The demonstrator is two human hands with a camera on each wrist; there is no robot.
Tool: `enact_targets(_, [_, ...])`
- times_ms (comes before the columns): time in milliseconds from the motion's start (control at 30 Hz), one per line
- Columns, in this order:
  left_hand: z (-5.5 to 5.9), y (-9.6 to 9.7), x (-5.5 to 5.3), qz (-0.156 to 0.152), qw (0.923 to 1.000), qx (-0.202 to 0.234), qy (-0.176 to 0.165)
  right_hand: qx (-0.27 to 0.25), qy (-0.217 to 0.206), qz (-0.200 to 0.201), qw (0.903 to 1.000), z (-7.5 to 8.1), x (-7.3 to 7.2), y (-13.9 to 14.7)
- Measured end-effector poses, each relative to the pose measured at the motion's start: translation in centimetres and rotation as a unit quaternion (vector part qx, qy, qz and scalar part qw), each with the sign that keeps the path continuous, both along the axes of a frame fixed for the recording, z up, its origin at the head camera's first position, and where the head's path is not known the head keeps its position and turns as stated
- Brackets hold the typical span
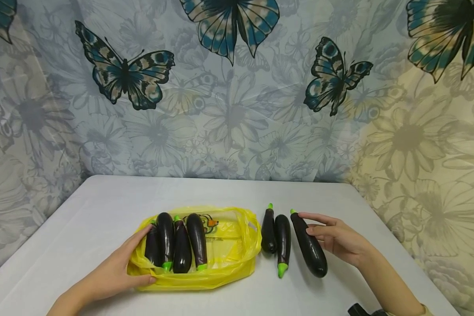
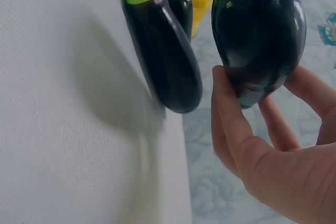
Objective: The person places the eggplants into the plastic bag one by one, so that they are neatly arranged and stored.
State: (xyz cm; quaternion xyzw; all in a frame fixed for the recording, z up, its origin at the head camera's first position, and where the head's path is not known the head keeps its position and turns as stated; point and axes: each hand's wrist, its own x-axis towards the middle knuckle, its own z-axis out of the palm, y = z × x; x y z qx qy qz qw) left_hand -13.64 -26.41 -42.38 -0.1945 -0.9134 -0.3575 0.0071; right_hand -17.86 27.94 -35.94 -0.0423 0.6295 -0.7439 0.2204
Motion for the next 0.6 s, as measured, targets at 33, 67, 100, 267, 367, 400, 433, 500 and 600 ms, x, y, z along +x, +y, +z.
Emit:
enact_targets(33, [0.0,0.0,0.0,-0.001,1.0000,0.000,0.001,0.000,0.000,0.000,1.0000,0.0,0.0,0.0])
enact_targets(67, [-0.1,0.0,0.0,-0.002,1.0000,0.000,0.003,-0.001,0.000,0.000,1.0000,0.1,0.1,-0.1])
enact_targets(100, [-0.1,0.0,0.0,-0.003,1.0000,0.000,0.004,-0.002,0.001,0.000,1.0000,0.1,0.1,-0.1])
enact_targets(267, [-0.1,0.0,-0.2,-0.003,1.0000,-0.001,0.002,-0.006,-0.001,-0.002,1.0000,0.2,0.2,-0.3])
enact_targets(367, [-0.1,0.0,-0.2,-0.003,1.0000,-0.002,0.001,-0.006,-0.003,-0.003,1.0000,0.3,0.3,-0.5])
enact_targets(400, [0.0,0.1,-0.1,-0.002,1.0000,-0.002,0.000,-0.006,-0.004,-0.003,1.0000,0.4,0.3,-0.6])
enact_targets(433, [0.0,0.1,-0.1,-0.002,1.0000,-0.001,0.000,-0.005,-0.006,-0.004,1.0000,0.4,0.4,-0.7])
enact_targets(500, [0.1,0.1,0.0,-0.003,1.0000,0.000,0.001,-0.006,-0.008,-0.005,0.9999,0.6,0.4,-0.9])
enact_targets(600, [0.2,0.1,0.0,-0.003,1.0000,0.002,0.000,-0.009,-0.012,-0.004,0.9999,0.8,0.5,-1.4])
